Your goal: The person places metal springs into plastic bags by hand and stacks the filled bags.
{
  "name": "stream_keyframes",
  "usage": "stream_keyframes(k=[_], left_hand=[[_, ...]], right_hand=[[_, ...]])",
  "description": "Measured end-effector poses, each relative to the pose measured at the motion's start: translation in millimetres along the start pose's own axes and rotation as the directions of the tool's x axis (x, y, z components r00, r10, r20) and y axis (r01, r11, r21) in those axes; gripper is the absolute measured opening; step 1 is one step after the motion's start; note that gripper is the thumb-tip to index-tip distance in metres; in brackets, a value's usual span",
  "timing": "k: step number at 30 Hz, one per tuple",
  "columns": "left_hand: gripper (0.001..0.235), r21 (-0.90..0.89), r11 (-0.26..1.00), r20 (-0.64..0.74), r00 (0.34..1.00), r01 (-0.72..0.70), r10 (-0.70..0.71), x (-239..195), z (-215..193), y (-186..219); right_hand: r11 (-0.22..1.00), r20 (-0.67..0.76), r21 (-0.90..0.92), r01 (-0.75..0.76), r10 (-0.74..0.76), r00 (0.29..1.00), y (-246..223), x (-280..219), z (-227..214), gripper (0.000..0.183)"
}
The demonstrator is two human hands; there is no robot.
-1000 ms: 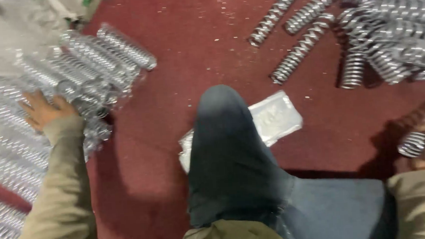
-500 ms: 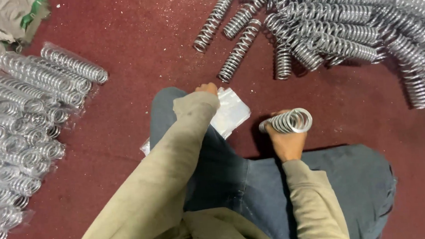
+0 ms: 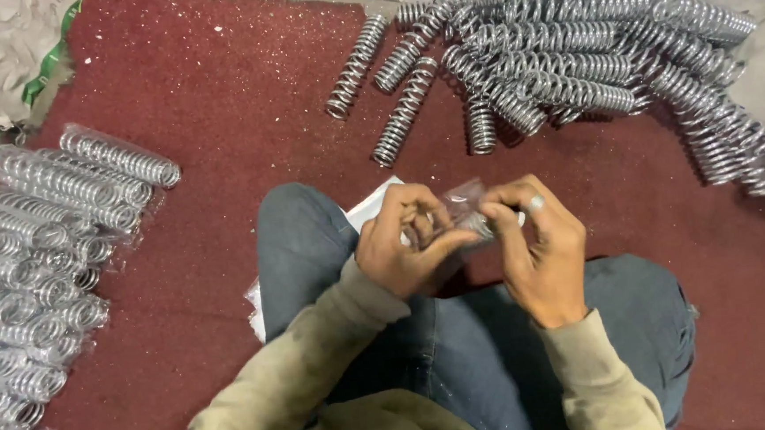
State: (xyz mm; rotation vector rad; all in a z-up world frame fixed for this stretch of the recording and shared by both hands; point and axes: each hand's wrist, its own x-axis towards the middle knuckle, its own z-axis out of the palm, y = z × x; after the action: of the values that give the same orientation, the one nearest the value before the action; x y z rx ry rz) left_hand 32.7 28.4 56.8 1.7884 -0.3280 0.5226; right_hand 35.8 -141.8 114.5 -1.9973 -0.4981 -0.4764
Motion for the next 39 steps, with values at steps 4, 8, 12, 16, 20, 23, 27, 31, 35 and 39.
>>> stream_keyframes(k=[4,8,12,16,20,23,27,31,35,39], left_hand=[[0.062,-0.787,0.043,0.581,0.763,0.615,-0.284,-40,-25,25],[0.036,-0.683,0.565,0.248,0.874,0.464,-0.418,-58,25,25],[0.014,-0.706,0.441,0.458,0.832,0.554,-0.313,-71,32,6],[0.024,-0.646,0.185,0.66,0.664,0.74,-0.35,-87,43,-74],[0.033,-0.507,0.557,0.401,0.751,0.658,-0.524,-25,43,-29],[0.022,-0.415,0.623,0.346,0.748,0.663,-0.566,-10,53,-40],[0.019,-0.388,0.813,0.325,0.89,0.435,-0.321,-1,56,-48],[0.016,-0.537,0.704,0.36,0.881,0.464,-0.306,-16,36,-14],[0.017,-0.555,0.55,0.477,0.78,0.624,-0.404,-39,36,-18],[0.022,-0.58,0.567,0.466,0.809,0.585,-0.358,-22,37,-19]], right_hand=[[0.982,-0.134,0.15,-0.115,0.135,0.982,-14,-26,0,0.02],[0.939,-0.06,0.128,-0.319,0.329,0.943,-19,-53,0,0.01],[0.799,0.035,0.321,-0.509,0.527,0.849,4,-68,-15,0.012],[0.362,0.308,0.632,-0.685,0.694,0.651,20,-80,-15,0.009],[0.513,0.222,0.41,-0.754,0.746,0.628,30,-48,-21,0.014],[0.865,0.181,-0.019,-0.502,0.497,0.849,50,-20,-34,0.012],[0.827,0.181,0.12,-0.55,0.526,0.831,45,-6,-32,0.012],[0.431,0.325,0.605,-0.67,0.635,0.701,33,-38,-28,0.015],[0.313,0.327,0.663,-0.68,0.696,0.64,29,-54,-22,0.013],[0.581,0.238,0.381,-0.719,0.69,0.683,30,-50,-27,0.014]])
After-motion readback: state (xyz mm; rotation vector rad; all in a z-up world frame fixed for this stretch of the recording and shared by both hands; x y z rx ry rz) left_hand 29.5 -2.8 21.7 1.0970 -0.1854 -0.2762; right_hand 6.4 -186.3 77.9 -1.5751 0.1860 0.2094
